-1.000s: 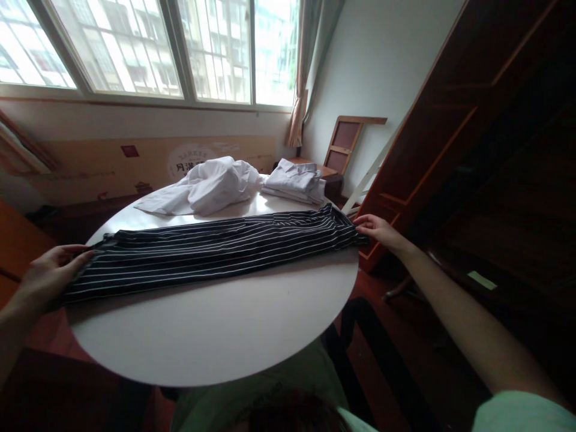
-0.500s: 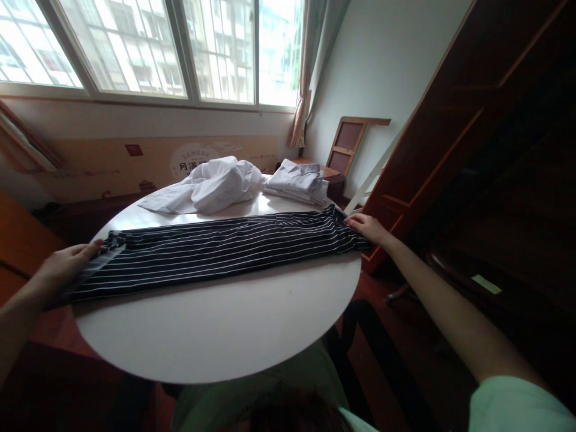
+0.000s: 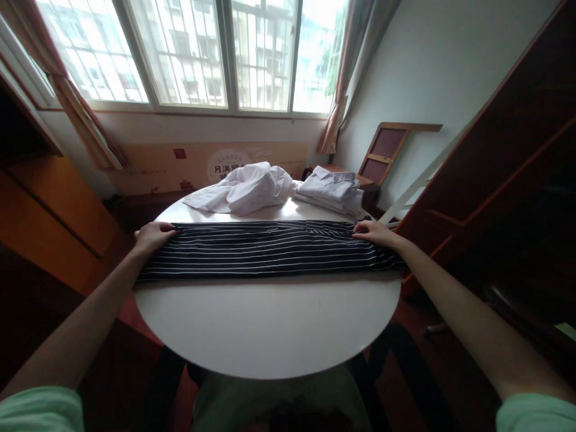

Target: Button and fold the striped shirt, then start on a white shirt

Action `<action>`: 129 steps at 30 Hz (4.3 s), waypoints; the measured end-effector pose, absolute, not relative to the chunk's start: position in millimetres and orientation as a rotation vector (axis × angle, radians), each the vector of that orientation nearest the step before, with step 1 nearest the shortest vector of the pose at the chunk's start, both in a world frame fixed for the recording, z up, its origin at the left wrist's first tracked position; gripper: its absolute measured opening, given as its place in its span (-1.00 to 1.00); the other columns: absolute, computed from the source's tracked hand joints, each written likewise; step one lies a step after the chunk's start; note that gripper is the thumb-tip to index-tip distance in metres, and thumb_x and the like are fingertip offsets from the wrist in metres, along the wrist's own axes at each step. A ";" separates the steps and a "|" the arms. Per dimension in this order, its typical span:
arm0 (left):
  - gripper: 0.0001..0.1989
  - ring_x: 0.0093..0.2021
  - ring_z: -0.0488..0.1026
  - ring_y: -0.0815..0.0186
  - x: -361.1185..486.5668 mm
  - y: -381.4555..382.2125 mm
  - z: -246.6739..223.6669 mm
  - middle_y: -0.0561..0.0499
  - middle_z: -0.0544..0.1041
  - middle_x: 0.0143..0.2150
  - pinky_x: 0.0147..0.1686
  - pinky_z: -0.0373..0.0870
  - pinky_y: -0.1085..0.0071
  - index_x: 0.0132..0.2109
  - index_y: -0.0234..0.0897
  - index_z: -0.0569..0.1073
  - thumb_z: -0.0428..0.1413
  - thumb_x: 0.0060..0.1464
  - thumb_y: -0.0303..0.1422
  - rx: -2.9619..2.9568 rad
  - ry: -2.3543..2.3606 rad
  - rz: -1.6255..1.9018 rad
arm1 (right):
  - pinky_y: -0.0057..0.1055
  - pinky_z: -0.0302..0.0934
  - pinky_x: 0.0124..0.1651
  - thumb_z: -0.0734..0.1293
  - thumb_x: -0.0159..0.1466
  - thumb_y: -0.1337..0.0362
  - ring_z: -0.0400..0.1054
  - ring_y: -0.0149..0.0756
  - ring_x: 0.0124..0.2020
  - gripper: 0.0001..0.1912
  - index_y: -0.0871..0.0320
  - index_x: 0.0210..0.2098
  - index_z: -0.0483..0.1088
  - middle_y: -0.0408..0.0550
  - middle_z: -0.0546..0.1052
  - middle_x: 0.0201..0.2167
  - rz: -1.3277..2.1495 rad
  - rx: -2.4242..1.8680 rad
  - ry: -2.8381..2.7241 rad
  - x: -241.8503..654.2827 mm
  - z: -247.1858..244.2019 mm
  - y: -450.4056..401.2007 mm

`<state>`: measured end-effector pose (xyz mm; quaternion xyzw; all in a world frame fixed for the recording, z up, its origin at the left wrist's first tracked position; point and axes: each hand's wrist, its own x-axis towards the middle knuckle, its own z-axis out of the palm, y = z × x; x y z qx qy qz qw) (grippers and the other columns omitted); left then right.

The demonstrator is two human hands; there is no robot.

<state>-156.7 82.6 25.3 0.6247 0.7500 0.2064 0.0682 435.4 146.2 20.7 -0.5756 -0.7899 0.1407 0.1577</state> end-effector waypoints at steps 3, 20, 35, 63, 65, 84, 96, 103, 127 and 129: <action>-0.48 0.00 0.25 0.08 -155.2 75.4 29.1 -0.10 0.42 -0.02 -0.07 0.08 0.18 -0.03 -0.40 0.39 -0.11 0.04 -0.09 1.916 2.411 0.462 | -0.31 0.19 -0.21 0.31 -0.01 0.07 0.33 -0.24 -0.34 -0.71 0.19 -0.46 0.38 -0.04 0.47 -0.43 0.458 -1.586 -2.157 439.7 22.7 139.3; -0.60 -0.09 0.37 0.02 -137.0 121.6 37.3 -0.32 0.41 -0.06 -0.17 0.29 0.18 0.02 -0.43 0.22 -0.12 0.09 -0.28 1.542 2.707 0.717 | -0.33 0.17 -0.20 0.34 -0.01 0.08 0.29 -0.28 -0.34 -0.68 0.22 -0.43 0.36 -0.05 0.44 -0.43 0.367 -1.574 -1.735 440.9 25.9 169.2; -0.56 -0.14 0.38 0.13 -152.3 140.6 -0.3 -0.22 0.43 -0.04 -0.40 0.22 0.46 0.02 -0.32 0.27 -0.16 0.07 -0.18 1.697 2.679 0.214 | -0.54 0.10 -0.53 0.38 -0.08 -0.06 0.20 -0.51 -0.58 -0.48 0.25 -0.31 0.42 -0.11 0.40 -0.54 0.998 -1.862 -1.685 480.7 31.1 120.5; -0.68 0.02 0.28 0.20 92.6 81.2 2.3 -0.19 0.37 -0.03 0.01 0.23 0.24 -0.02 -0.33 0.29 -0.17 0.09 -0.43 2.883 1.178 0.744 | -0.37 0.18 -0.20 0.12 0.17 0.43 0.30 -0.27 -0.28 -0.84 0.18 -0.33 0.31 0.02 0.43 -0.33 -0.034 -1.307 -2.324 236.9 4.5 99.0; -0.65 0.09 0.22 0.18 90.8 91.7 -12.4 -0.19 0.31 0.05 0.05 0.19 0.21 0.03 -0.33 0.26 -0.17 0.10 -0.41 2.832 1.218 0.684 | -0.35 0.18 -0.14 0.15 0.13 0.47 0.29 -0.26 -0.24 -0.83 0.21 -0.32 0.32 0.04 0.43 -0.30 0.002 -1.295 -2.347 234.4 -5.3 105.5; -0.39 0.21 0.05 0.09 -119.1 125.3 -25.4 -0.24 0.14 0.21 0.10 0.03 0.20 0.17 -0.42 0.16 -0.21 0.08 -0.10 2.094 2.350 0.322 | -0.12 -0.07 0.16 0.04 0.26 0.04 0.03 -0.13 0.18 -0.48 0.16 0.11 0.20 0.07 0.20 0.15 -0.023 -1.459 -2.358 309.1 -27.0 125.0; -0.60 -0.17 0.41 0.14 -153.6 120.3 -8.6 -0.18 0.49 -0.19 -0.21 0.29 0.35 -0.20 -0.36 0.43 -0.12 -0.01 -0.18 1.746 2.498 0.709 | -0.15 0.00 0.13 0.06 0.25 0.11 0.12 -0.14 0.13 -0.52 0.18 0.08 0.23 0.07 0.28 0.09 -0.082 -1.467 -2.330 327.0 -30.8 128.3; -0.63 -0.21 0.42 0.14 -151.2 122.1 0.3 -0.19 0.48 -0.22 -0.27 0.30 0.36 -0.17 -0.38 0.39 -0.12 -0.01 -0.23 1.627 2.507 0.868 | -0.15 0.01 0.12 0.07 0.25 0.11 0.13 -0.15 0.11 -0.53 0.18 0.06 0.24 0.07 0.30 0.08 -0.091 -1.461 -2.325 328.0 -29.0 126.9; -0.63 0.14 0.13 0.19 3.0 118.5 16.1 -0.10 0.30 0.10 0.09 0.04 0.26 0.06 -0.26 0.26 -0.18 0.13 -0.31 2.952 1.663 0.577 | -0.15 -0.08 0.15 -0.01 0.29 0.06 0.02 -0.10 0.18 -0.46 0.29 0.08 0.22 0.13 0.20 0.15 -0.070 -1.634 -2.412 287.5 -19.3 131.9; -0.60 0.17 0.10 0.20 18.3 130.1 7.4 -0.08 0.25 0.14 0.08 0.05 0.25 0.10 -0.23 0.23 -0.19 0.15 -0.24 2.961 1.552 0.506 | -0.18 -0.09 0.16 -0.02 0.29 0.04 -0.01 -0.14 0.19 -0.45 0.27 0.09 0.20 0.09 0.17 0.17 -0.040 -1.554 -2.477 281.8 -19.9 135.8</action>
